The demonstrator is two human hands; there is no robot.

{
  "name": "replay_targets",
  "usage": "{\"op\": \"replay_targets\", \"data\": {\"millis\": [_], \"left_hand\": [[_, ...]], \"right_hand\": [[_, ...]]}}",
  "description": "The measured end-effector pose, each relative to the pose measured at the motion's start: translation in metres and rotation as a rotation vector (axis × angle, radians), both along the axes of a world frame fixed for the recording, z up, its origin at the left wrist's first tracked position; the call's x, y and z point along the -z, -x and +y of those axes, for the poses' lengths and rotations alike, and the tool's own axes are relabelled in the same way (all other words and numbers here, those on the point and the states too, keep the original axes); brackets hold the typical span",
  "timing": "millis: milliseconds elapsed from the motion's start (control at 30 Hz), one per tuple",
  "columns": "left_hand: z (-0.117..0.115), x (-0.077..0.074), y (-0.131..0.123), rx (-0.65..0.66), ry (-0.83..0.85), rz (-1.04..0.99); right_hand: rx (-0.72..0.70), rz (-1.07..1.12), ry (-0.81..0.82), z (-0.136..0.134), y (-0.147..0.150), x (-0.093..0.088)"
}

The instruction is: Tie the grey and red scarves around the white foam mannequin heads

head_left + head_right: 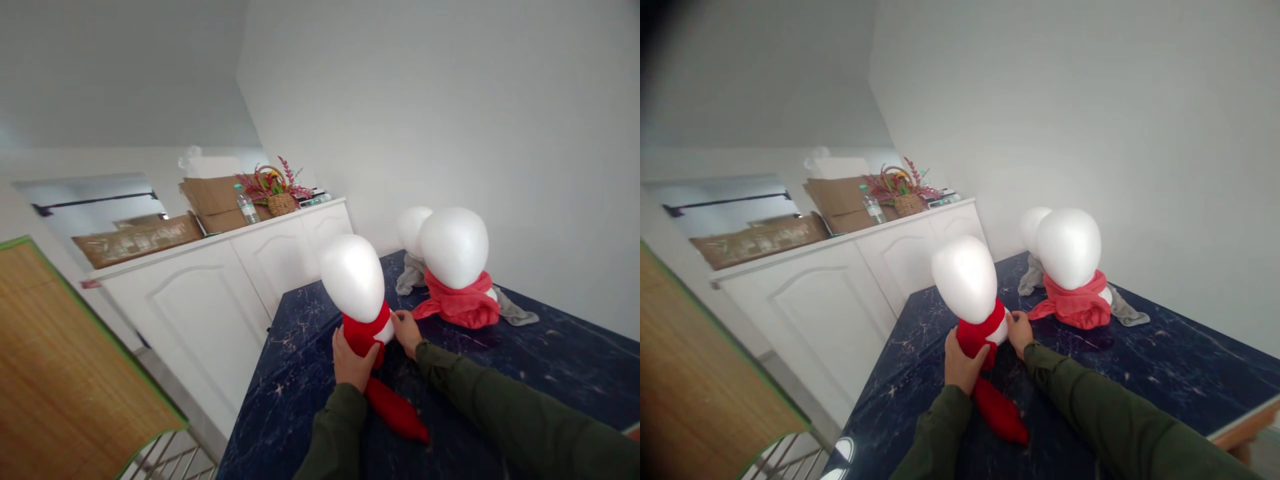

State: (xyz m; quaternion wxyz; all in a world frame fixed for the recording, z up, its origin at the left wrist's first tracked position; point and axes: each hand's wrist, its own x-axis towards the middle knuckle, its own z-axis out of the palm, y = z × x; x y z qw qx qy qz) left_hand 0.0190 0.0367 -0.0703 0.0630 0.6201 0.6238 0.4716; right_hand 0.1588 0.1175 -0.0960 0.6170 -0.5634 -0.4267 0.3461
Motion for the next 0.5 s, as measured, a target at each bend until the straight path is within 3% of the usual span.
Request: {"op": "replay_targets", "data": {"millis": [133,233,300,367,433,500], "left_hand": [[0.009,-0.002,-0.019,-0.131,0.005,0.086],[0.016,0.002,-0.014,-0.069,-0.009,-0.003],[0.018,0.003,-0.006,0.054,0.012,-0.216],[0.018,0.003,0.001,0.159,0.05,-0.576],[0.017,0.001,0.006,0.2,0.08,-0.893],[0.015,-0.001,0.009,0.208,0.112,-1.045]], "right_hand": [[-0.015,-0.029,0.069,0.003,-0.003,0.003],[-0.035,-0.034,0.095,0.007,-0.008,0.002],[-0.048,-0.037,0.11,0.011,-0.013,0.002],[-0.065,-0.043,0.128,0.016,-0.018,0.002],[-0.086,-0.054,0.154,0.019,-0.022,0.002],[-0.1,-0.076,0.177,0.02,-0.024,0.001]]}}
